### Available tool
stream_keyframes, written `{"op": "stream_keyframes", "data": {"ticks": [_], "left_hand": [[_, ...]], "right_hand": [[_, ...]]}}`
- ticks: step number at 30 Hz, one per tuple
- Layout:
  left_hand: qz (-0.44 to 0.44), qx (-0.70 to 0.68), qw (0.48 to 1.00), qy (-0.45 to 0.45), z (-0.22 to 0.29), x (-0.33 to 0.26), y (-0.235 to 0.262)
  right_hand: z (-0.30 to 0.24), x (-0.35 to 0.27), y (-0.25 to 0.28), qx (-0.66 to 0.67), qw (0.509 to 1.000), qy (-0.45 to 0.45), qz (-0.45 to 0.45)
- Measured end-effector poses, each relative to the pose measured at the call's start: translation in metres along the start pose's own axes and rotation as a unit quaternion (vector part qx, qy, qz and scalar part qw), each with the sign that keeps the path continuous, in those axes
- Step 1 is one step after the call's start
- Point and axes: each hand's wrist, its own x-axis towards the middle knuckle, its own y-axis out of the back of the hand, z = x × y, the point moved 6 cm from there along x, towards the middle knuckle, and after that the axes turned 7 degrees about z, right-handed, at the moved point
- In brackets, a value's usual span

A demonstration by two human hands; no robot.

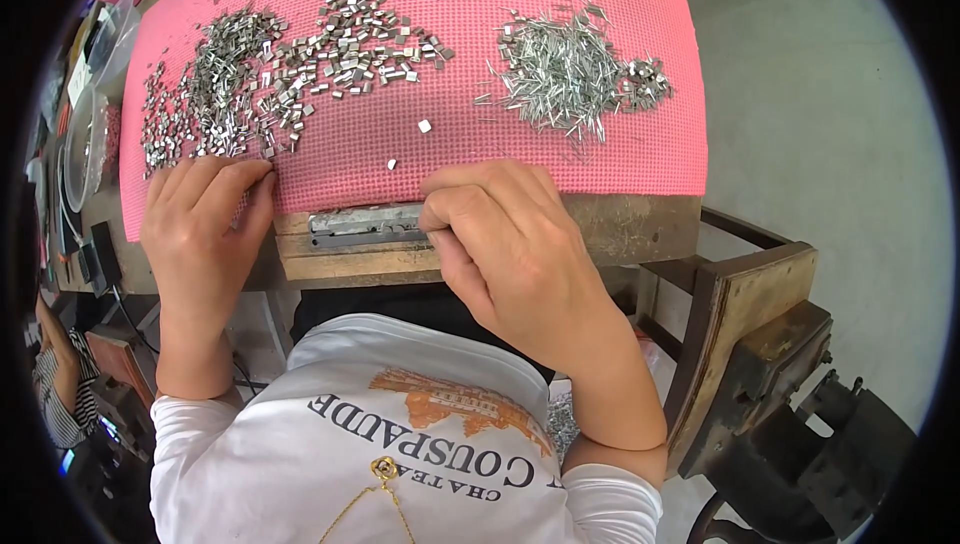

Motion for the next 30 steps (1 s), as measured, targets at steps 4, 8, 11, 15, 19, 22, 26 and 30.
{"op": "stream_keyframes", "data": {"ticks": [4, 8, 11, 15, 19, 22, 26, 30], "left_hand": [[-0.014, 0.014, 0.999, 0.035, -0.005, -0.004, -0.001], [-0.008, 0.003, 0.999, 0.042, -0.009, -0.006, -0.001], [-0.005, 0.014, 0.999, 0.038, -0.007, -0.007, 0.003], [-0.014, -0.044, 0.998, 0.050, -0.003, -0.003, 0.003], [0.000, -0.234, 0.972, 0.013, 0.025, 0.008, 0.000], [-0.012, -0.311, 0.950, 0.001, 0.050, 0.009, -0.014], [-0.005, -0.290, 0.957, 0.008, 0.060, 0.006, -0.027], [0.013, -0.274, 0.962, -0.004, 0.062, 0.005, -0.029]], "right_hand": [[-0.003, 0.001, -0.002, -0.014, 1.000, 0.006, 0.002], [-0.012, 0.003, -0.004, -0.064, 0.998, 0.024, 0.016], [-0.018, 0.006, 0.001, -0.066, 0.997, 0.034, 0.027], [-0.010, 0.001, 0.007, -0.046, 0.997, 0.028, 0.052], [-0.003, -0.009, 0.014, -0.024, 0.992, 0.023, 0.121], [-0.001, -0.012, 0.020, -0.028, 0.987, 0.010, 0.160], [0.000, -0.015, 0.024, -0.017, 0.982, 0.004, 0.186], [0.000, -0.018, 0.029, -0.027, 0.987, -0.013, 0.156]]}}
